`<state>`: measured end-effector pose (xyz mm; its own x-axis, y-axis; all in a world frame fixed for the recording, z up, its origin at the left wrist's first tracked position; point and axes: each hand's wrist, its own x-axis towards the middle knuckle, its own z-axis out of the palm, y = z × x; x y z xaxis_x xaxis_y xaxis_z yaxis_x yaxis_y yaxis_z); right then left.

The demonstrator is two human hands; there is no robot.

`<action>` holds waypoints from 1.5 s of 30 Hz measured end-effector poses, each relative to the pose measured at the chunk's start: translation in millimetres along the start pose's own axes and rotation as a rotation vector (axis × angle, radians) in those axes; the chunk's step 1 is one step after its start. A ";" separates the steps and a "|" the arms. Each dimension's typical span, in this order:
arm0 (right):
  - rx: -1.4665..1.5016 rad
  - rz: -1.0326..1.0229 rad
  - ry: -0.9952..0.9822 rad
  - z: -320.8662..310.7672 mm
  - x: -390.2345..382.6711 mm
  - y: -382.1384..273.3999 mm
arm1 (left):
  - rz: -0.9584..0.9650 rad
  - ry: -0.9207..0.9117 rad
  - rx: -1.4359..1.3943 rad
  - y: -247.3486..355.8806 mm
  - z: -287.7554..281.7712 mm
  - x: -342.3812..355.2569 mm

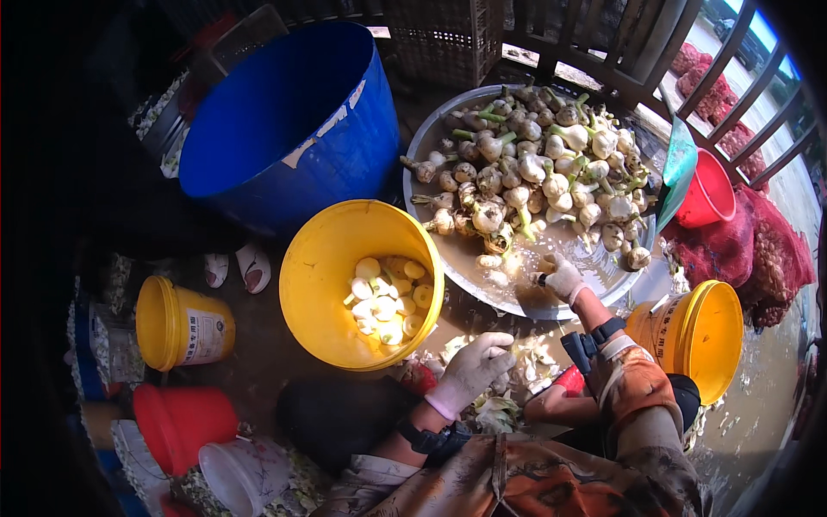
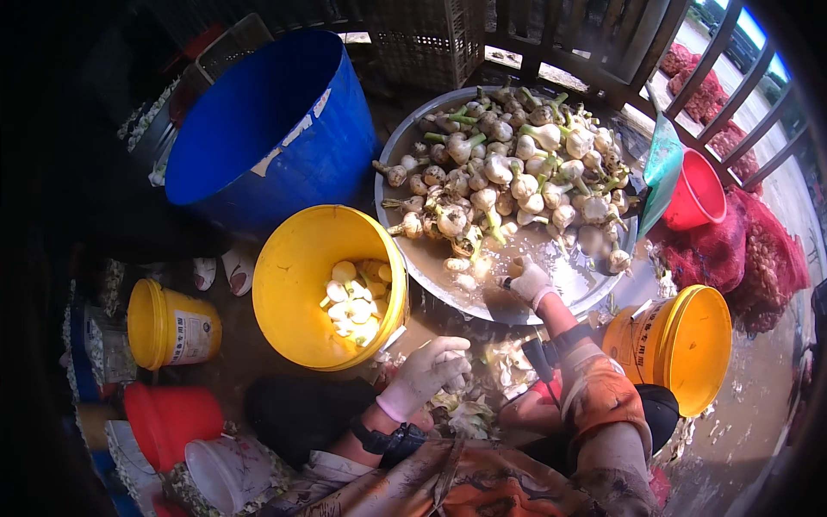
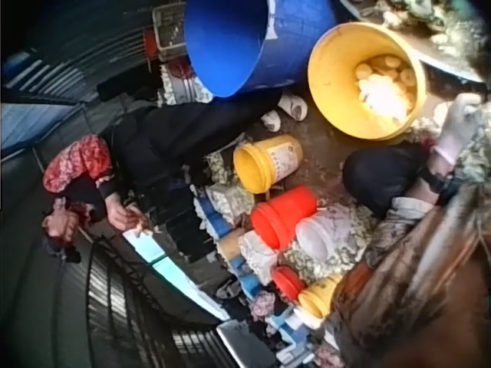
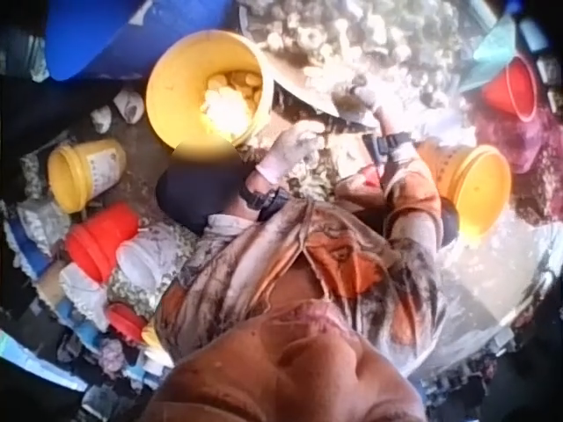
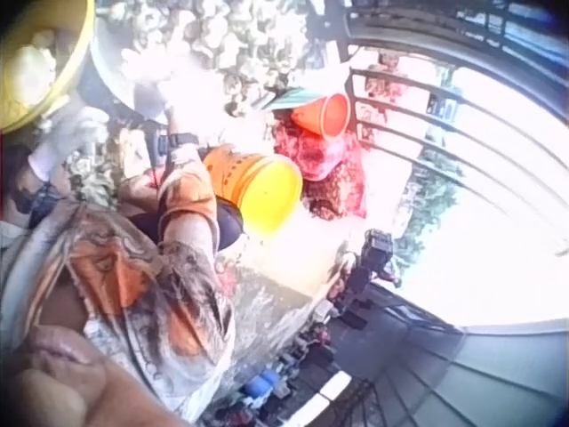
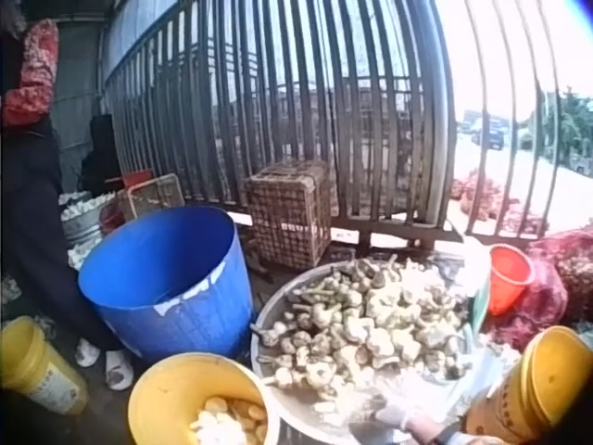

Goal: Peeling the outer skins of onions or similar vegetable bulbs by hand.

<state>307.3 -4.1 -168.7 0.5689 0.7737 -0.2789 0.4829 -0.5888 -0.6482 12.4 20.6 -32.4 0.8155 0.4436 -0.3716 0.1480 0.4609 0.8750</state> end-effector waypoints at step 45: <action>0.412 -0.411 -0.170 -54.9 -177.0 -137.5 | 0.290 0.325 0.971 29.3 20.8 -24.8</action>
<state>176.7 -73.0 8.7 0.2592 0.9652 -0.0348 0.3239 -0.1208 -0.9383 8.2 7.1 8.9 0.7239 0.6882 -0.0487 0.4718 -0.4423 0.7627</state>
